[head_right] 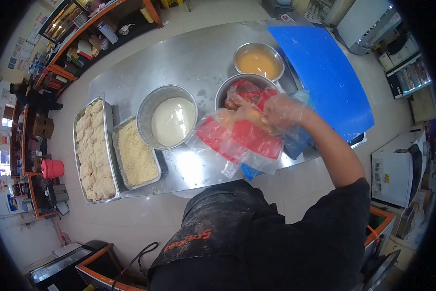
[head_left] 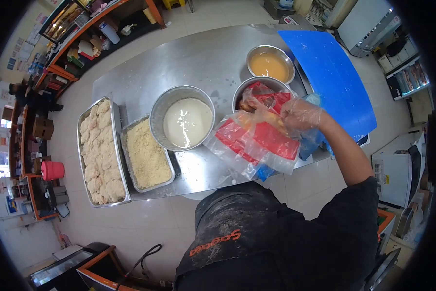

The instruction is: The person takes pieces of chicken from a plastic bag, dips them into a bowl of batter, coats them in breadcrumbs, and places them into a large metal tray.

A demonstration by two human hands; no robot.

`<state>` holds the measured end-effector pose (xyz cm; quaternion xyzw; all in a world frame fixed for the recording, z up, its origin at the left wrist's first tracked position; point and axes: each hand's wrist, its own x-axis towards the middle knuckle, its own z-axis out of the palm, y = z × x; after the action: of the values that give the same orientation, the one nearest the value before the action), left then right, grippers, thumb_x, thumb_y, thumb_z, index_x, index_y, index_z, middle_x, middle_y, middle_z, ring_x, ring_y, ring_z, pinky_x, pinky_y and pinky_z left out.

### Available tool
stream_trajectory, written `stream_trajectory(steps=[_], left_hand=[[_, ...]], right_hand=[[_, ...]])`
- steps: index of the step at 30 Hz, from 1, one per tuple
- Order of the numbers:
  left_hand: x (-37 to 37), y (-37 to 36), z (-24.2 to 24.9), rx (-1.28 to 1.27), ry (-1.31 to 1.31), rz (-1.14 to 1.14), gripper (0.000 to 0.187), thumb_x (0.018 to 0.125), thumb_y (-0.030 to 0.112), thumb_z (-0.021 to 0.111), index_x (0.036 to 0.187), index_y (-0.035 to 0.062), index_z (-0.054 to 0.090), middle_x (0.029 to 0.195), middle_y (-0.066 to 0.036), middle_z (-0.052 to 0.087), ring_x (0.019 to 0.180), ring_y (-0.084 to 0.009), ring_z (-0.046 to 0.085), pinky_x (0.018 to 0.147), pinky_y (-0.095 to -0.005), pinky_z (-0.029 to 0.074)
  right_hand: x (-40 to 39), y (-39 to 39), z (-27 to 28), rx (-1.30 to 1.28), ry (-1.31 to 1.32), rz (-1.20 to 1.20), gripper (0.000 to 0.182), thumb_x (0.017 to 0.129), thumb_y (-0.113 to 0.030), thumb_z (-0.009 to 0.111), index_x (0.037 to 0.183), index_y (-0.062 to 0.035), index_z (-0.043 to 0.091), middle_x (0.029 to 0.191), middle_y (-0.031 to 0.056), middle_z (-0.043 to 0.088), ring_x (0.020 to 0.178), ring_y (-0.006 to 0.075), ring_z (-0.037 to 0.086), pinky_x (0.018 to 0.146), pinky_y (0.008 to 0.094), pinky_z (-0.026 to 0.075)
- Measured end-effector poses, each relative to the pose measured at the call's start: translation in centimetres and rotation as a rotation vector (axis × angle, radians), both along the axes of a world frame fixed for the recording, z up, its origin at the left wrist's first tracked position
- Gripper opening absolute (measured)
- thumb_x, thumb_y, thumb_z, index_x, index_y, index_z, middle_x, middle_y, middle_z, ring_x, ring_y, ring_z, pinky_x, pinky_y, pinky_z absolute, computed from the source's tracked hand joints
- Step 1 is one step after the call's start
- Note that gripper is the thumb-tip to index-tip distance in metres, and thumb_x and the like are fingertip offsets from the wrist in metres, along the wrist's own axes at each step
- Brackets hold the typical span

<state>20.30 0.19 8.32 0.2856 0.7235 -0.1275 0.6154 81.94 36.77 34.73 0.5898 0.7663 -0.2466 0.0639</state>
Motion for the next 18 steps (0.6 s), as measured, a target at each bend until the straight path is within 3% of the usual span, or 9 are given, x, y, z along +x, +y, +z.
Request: stream_trajectory(steps=[2,5,8,10,13,16,18], left_hand=[[1.4,-0.4,0.4,-0.009,0.006,0.004,0.038,0.093,0.030,0.051,0.120,0.0035,0.058,0.100,-0.019,0.066,0.082,-0.0304,0.064,0.068,-0.0422,0.051],[2.9,-0.5,1.1,-0.018,0.015,0.003,0.038,0.093,0.029,0.052,0.121,0.0037,0.058,0.101,-0.020,0.066,0.084,-0.0312,0.064,0.071,-0.0424,0.051],[4.2,-0.5,1.4,-0.032,0.020,0.007,0.038,0.093,0.027,0.053,0.123,0.0039,0.057,0.103,-0.021,0.066,0.086,-0.0320,0.065,0.073,-0.0426,0.051],[4.8,-0.6,1.8,-0.042,0.029,0.023,0.039,0.092,0.026,0.053,0.124,0.0040,0.057,0.104,-0.021,0.067,0.087,-0.0325,0.065,0.074,-0.0427,0.051],[5.1,-0.2,2.1,-0.077,0.030,0.095,0.039,0.092,0.025,0.054,0.125,0.0042,0.057,0.105,-0.021,0.067,0.089,-0.0334,0.066,0.077,-0.0429,0.052],[5.5,0.1,2.0,-0.111,0.017,0.176,0.040,0.092,0.024,0.055,0.126,0.0044,0.057,0.106,-0.022,0.067,0.091,-0.0342,0.066,0.079,-0.0431,0.052],[6.8,0.5,2.7,-0.080,0.022,0.034,0.041,0.092,0.025,0.055,0.129,0.0054,0.057,0.111,-0.020,0.066,0.096,-0.0335,0.065,0.084,-0.0428,0.051]], right_hand=[[0.3,-0.1,-0.5,0.127,0.159,-0.160,0.012,0.082,-0.011,0.056,0.084,-0.0039,0.066,0.088,0.0194,0.067,0.079,0.0314,0.065,0.073,0.0391,0.051],[1.8,2.0,-3.1,0.216,0.165,-0.208,0.011,0.084,-0.011,0.056,0.086,-0.0041,0.065,0.091,0.0200,0.068,0.082,0.0341,0.065,0.075,0.0404,0.051],[1.8,6.0,-8.5,0.257,0.400,-0.012,0.015,0.087,-0.015,0.055,0.088,-0.0043,0.066,0.094,0.0221,0.067,0.087,0.0379,0.066,0.077,0.0435,0.051],[0.9,9.9,-13.8,0.020,0.145,0.284,0.021,0.088,-0.021,0.056,0.095,-0.0049,0.068,0.100,0.0224,0.068,0.096,0.0381,0.066,0.082,0.0437,0.051],[-2.7,10.5,-10.8,-0.076,-0.035,0.015,0.031,0.086,-0.019,0.058,0.111,-0.0024,0.069,0.117,0.0224,0.065,0.111,0.0326,0.064,0.093,0.0417,0.050],[-3.2,10.1,-10.5,0.024,-0.102,0.068,0.036,0.086,-0.025,0.061,0.115,-0.0055,0.069,0.122,0.0190,0.065,0.116,0.0317,0.062,0.096,0.0419,0.048],[-3.7,10.2,-6.6,-0.115,-0.175,0.136,0.040,0.086,-0.030,0.061,0.119,-0.0081,0.068,0.125,0.0173,0.064,0.117,0.0320,0.062,0.097,0.0421,0.048]])
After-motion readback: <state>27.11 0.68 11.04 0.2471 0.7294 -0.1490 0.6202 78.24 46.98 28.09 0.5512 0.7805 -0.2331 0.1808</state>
